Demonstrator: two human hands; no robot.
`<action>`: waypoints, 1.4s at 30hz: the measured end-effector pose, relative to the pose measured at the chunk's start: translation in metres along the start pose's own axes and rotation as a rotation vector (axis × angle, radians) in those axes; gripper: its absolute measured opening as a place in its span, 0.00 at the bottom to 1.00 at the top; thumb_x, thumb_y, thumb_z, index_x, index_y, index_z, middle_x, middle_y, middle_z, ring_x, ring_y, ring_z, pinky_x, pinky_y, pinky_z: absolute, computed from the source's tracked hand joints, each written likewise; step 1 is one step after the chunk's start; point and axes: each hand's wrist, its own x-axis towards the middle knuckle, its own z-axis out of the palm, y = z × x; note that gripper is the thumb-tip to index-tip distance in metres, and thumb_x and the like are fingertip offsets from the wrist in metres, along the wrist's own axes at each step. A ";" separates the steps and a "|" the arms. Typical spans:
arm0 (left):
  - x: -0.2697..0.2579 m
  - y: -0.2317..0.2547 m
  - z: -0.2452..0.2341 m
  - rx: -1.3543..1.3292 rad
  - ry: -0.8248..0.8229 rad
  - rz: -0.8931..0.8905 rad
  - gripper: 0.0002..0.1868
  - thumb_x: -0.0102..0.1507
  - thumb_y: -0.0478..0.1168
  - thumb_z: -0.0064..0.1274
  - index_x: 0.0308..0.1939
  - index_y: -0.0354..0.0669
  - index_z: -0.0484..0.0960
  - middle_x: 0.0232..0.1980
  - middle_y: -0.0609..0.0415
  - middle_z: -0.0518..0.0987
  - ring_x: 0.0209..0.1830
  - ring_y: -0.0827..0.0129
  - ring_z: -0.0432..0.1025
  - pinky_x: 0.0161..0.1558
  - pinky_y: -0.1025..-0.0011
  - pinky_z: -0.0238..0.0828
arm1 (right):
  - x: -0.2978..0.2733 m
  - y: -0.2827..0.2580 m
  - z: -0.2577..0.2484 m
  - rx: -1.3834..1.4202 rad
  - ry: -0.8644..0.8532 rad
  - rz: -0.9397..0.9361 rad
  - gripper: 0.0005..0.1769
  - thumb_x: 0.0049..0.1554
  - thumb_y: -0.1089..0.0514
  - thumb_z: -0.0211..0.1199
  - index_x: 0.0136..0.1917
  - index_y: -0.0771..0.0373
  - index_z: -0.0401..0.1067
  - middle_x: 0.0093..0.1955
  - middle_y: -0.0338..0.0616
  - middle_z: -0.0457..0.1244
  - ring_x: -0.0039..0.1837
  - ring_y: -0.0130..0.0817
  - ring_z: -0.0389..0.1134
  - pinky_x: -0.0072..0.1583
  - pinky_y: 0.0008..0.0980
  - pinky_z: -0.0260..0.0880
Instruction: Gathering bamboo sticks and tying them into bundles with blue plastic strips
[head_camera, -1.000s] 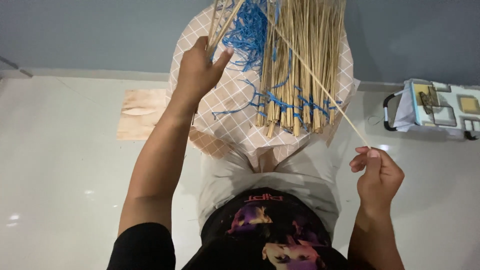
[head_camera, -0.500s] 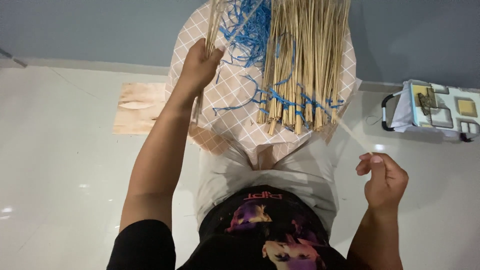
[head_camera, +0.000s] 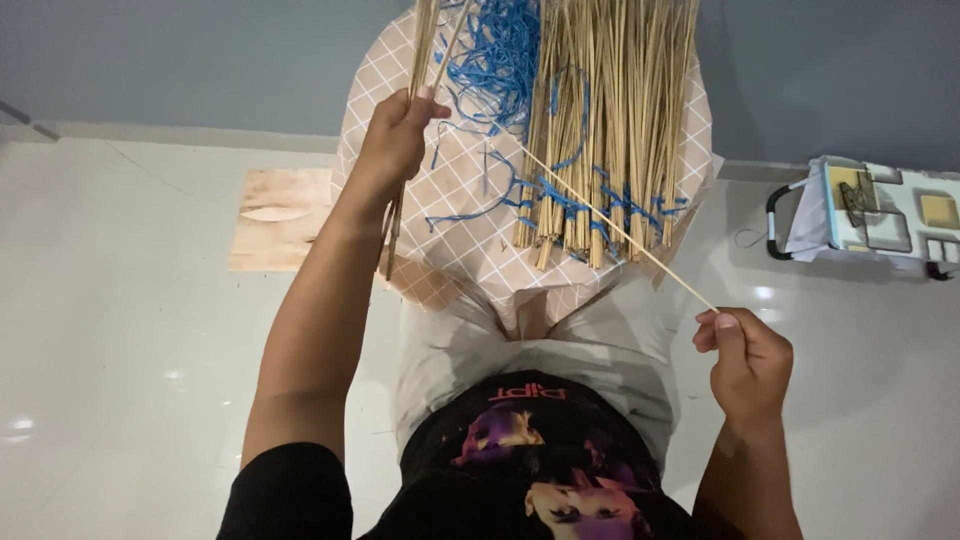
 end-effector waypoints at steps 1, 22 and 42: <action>0.002 -0.001 0.001 0.001 -0.002 -0.001 0.22 0.71 0.52 0.40 0.45 0.40 0.82 0.19 0.67 0.61 0.13 0.83 0.52 0.16 0.80 0.45 | 0.000 0.000 0.000 0.000 0.001 0.002 0.13 0.70 0.66 0.49 0.49 0.75 0.73 0.37 0.46 0.63 0.40 0.31 0.61 0.48 0.27 0.66; 0.006 -0.034 0.011 -0.097 -0.093 0.163 0.17 0.72 0.46 0.46 0.37 0.39 0.84 0.25 0.49 0.76 0.07 0.78 0.60 0.08 0.81 0.52 | 0.026 0.043 0.088 0.965 -0.187 0.327 0.19 0.62 0.62 0.57 0.66 0.65 0.66 0.40 0.53 0.67 0.41 0.41 0.73 0.42 0.35 0.69; -0.080 -0.069 -0.043 -0.474 0.176 -0.205 0.20 0.75 0.53 0.39 0.30 0.50 0.65 0.18 0.67 0.53 0.08 0.81 0.51 0.11 0.82 0.47 | 0.240 0.007 0.221 0.639 -0.682 0.130 0.04 0.65 0.61 0.57 0.53 0.63 0.68 0.45 0.49 0.70 0.42 0.34 0.76 0.42 0.29 0.79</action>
